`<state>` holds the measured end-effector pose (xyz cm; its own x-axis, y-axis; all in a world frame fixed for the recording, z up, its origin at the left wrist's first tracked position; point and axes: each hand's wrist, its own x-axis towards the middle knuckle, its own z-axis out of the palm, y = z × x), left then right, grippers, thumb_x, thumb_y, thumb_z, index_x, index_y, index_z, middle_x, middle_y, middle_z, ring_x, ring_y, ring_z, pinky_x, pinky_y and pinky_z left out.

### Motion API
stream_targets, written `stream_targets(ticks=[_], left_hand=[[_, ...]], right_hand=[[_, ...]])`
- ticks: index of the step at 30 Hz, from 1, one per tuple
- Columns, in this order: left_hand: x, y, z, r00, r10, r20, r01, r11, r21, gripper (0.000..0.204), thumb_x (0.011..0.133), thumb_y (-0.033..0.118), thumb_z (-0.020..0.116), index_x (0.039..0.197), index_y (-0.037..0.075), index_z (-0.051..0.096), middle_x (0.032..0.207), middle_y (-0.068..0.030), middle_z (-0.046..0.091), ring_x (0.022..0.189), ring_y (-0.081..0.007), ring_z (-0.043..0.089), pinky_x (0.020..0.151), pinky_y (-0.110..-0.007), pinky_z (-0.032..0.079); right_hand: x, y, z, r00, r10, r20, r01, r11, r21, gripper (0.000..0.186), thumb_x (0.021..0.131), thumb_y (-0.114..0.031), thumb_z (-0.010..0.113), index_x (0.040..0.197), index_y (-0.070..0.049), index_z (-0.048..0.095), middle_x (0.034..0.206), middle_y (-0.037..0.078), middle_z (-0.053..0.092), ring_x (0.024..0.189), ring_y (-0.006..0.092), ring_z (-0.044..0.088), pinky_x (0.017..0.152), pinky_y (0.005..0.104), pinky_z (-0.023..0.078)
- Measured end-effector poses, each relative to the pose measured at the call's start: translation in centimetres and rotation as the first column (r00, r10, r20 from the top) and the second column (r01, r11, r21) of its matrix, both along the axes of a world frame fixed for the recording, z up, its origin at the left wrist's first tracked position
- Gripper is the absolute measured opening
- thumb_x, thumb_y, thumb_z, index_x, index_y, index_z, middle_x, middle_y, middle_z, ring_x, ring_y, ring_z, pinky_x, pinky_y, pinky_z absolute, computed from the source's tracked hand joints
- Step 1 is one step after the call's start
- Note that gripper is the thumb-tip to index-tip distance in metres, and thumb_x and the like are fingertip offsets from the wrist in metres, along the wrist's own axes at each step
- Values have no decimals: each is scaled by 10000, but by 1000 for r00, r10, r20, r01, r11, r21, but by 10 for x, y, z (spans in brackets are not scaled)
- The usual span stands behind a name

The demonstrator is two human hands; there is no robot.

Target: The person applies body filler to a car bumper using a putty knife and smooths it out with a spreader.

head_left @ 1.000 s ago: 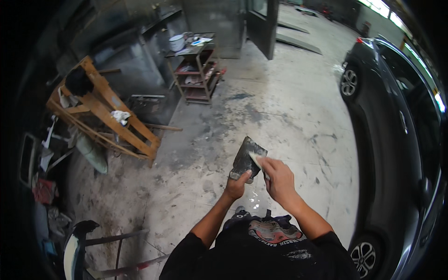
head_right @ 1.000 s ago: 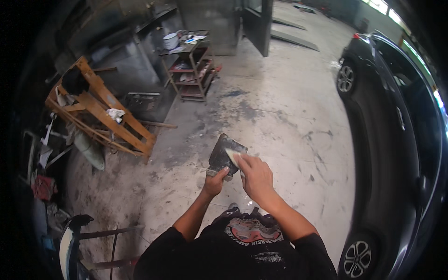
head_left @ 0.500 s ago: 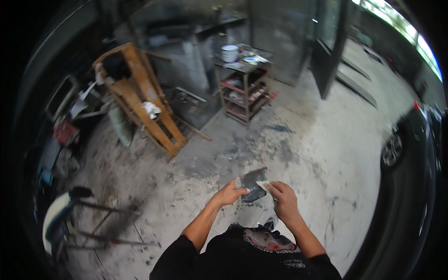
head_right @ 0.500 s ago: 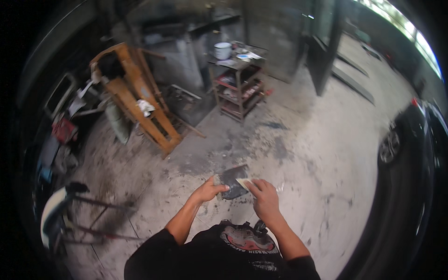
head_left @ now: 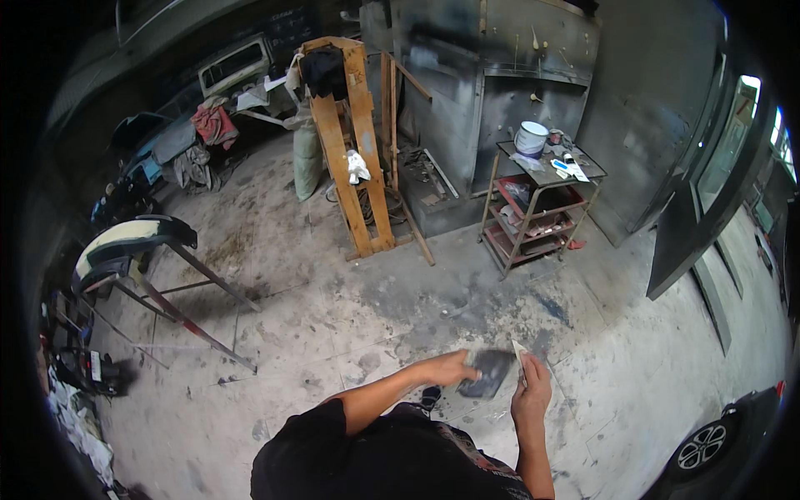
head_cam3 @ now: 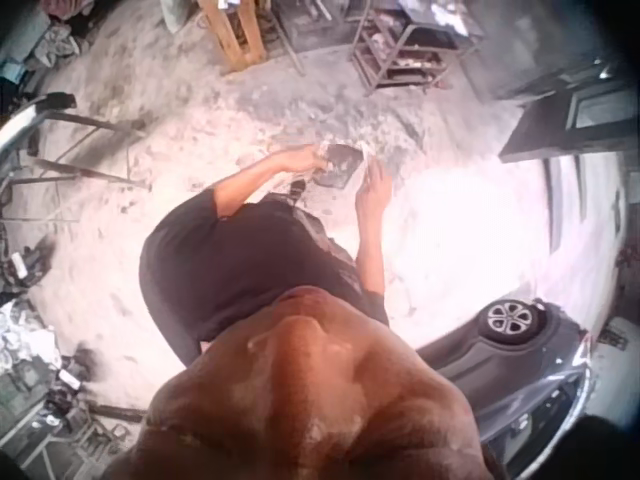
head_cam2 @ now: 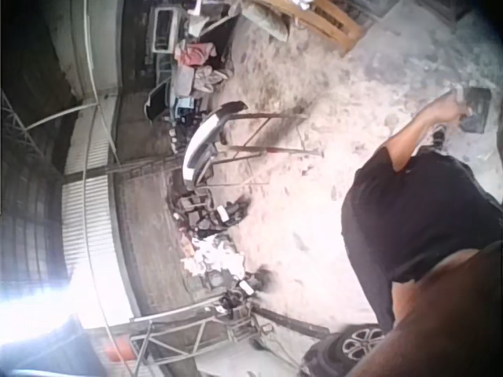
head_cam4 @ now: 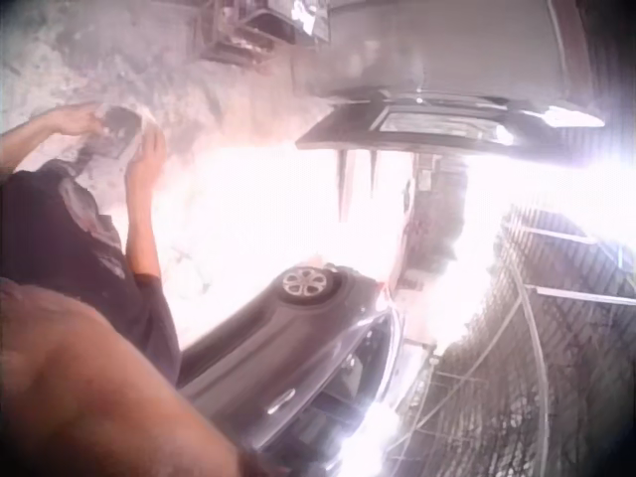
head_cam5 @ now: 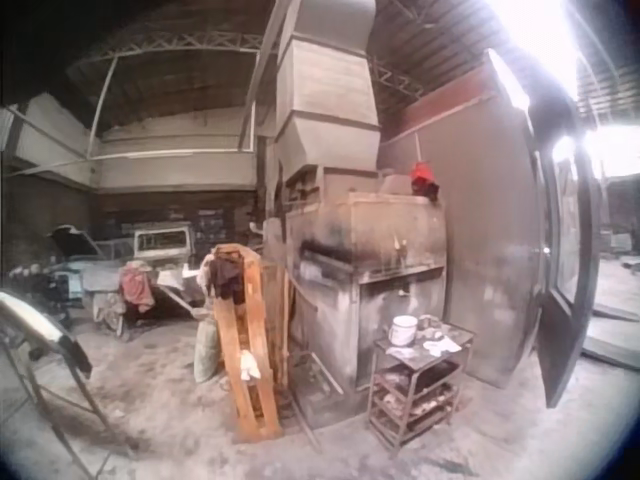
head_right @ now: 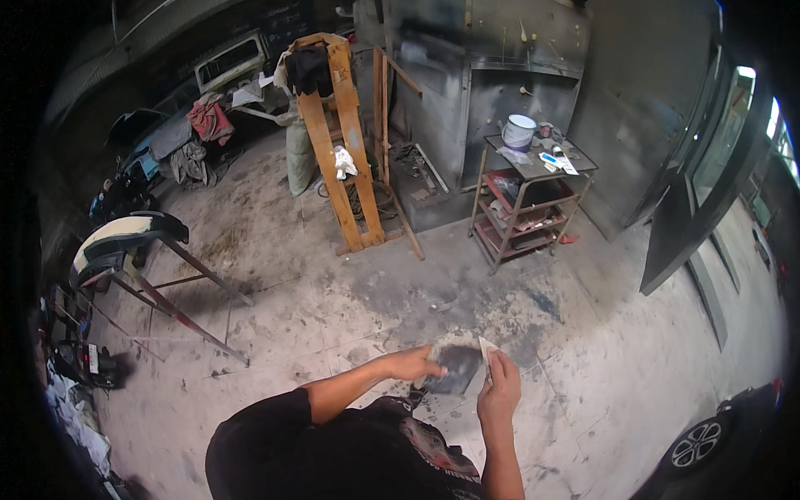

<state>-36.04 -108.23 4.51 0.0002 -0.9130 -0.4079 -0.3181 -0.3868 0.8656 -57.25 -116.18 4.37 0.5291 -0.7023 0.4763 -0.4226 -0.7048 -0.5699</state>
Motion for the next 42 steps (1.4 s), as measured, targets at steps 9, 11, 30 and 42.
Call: stream_targets(ticks=[9,11,30,42], left_hand=[[30,-132,-71,952,48,-303,-100,983,-157,498,896,242,671,1274,-48,528,1200,-132,601,1117,-219,537,1008,-348,410],[34,-167,-85,933,-48,-357,-20,983,-185,573,863,306,700,1248,-85,535,1214,-190,589,1130,-263,544,1012,-371,416],[212,-232,-44,790,337,-512,-503,834,-227,413,866,79,687,1249,-6,558,1101,-47,645,1034,-149,574,929,-314,455],[175,-262,-13,-129,496,-859,-976,88,197,356,886,46,652,1216,-26,538,1094,-134,656,981,-240,668,881,-395,552]], right_hand=[[24,-95,16,982,-117,-145,98,986,-135,576,683,117,553,1214,-85,647,1176,189,616,1101,379,579,956,444,454],[35,-125,36,973,-196,-124,174,970,-171,569,667,112,554,1194,-77,655,1179,194,615,1089,381,586,942,444,464],[226,-363,-10,980,197,-6,-190,954,232,252,826,23,557,1064,-29,624,1050,134,638,961,315,614,849,347,489],[446,-388,-60,687,269,675,-625,-256,738,400,987,-401,496,1197,-72,582,823,44,622,607,150,554,590,279,483]])
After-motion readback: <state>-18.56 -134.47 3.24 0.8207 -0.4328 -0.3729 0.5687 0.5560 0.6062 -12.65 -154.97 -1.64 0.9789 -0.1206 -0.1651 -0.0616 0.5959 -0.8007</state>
